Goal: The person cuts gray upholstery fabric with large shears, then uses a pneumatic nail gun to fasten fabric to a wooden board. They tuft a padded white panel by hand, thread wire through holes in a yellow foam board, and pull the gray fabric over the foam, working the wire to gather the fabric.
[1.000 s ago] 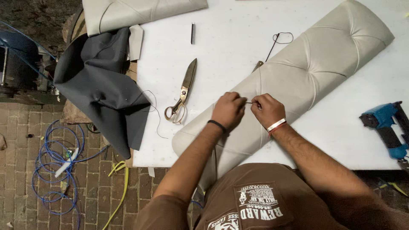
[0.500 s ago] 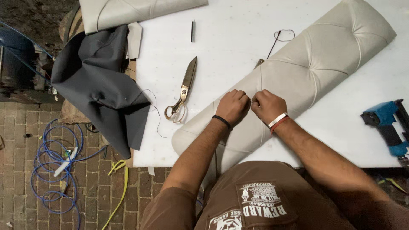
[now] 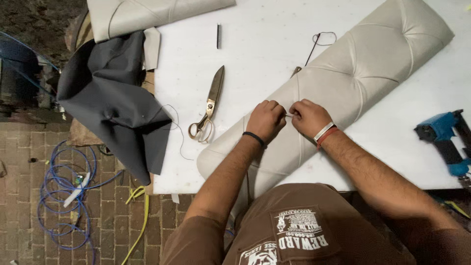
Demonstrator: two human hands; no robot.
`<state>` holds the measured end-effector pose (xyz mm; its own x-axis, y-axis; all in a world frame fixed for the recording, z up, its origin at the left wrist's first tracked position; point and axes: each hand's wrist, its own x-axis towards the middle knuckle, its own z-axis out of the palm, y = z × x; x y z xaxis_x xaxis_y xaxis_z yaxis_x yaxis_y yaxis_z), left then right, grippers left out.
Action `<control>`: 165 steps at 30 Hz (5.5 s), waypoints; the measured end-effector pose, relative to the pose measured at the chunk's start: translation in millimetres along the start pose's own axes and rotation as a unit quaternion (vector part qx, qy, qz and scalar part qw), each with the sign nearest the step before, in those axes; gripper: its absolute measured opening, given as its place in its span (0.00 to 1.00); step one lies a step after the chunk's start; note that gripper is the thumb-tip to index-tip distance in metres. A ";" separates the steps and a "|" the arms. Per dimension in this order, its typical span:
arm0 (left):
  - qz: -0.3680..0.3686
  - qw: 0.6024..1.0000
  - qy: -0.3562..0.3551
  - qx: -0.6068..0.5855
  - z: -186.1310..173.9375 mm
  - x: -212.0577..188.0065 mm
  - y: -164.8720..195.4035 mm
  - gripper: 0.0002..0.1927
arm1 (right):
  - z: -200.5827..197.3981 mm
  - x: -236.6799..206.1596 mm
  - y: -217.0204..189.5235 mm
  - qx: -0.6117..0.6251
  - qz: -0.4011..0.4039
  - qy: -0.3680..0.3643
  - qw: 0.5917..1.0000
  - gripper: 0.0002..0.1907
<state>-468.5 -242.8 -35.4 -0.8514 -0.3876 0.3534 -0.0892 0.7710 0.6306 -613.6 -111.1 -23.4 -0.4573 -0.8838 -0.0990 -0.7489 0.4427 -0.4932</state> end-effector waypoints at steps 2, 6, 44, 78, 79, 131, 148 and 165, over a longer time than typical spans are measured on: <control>0.016 1.000 0.002 0.000 0.1 1.1 -0.3 0.06 | -3.3 2.4 -3.1 -0.028 0.009 -0.031 0.999 0.07; 0.029 0.999 -0.016 0.019 1.7 0.9 -1.1 0.04 | -3.0 1.7 -11.7 -0.055 0.031 -0.039 0.997 0.07; -0.109 0.991 -0.050 -0.053 -29.7 -14.0 -22.6 0.09 | 8.8 -22.8 3.5 0.005 -0.069 0.073 0.995 0.05; -0.189 0.948 -0.199 0.160 84.2 45.5 94.3 0.49 | -65.9 -50.4 140.1 0.230 0.149 0.174 0.946 0.09; -0.193 0.953 -0.179 0.151 87.8 51.1 95.5 0.47 | -72.9 -40.6 149.1 0.235 0.130 0.168 0.949 0.10; -0.205 0.978 0.028 0.035 141.4 147.1 85.1 0.20 | -176.0 67.9 323.5 0.071 0.235 0.134 0.960 0.17; -0.137 0.950 -0.263 0.096 231.3 249.5 154.9 0.56 | -232.8 155.7 443.9 -0.061 0.133 0.124 0.981 0.25; -0.259 0.944 -0.198 0.059 97.0 23.9 158.4 0.46 | -182.5 37.9 252.4 -0.102 0.167 -0.306 0.932 0.27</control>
<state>-553.1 -80.9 5.9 -0.8027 -0.5261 -0.2809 -0.5824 0.5900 0.5592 -907.5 -5.3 6.1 -0.3687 -0.5858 -0.7217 -0.7184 0.6723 -0.1786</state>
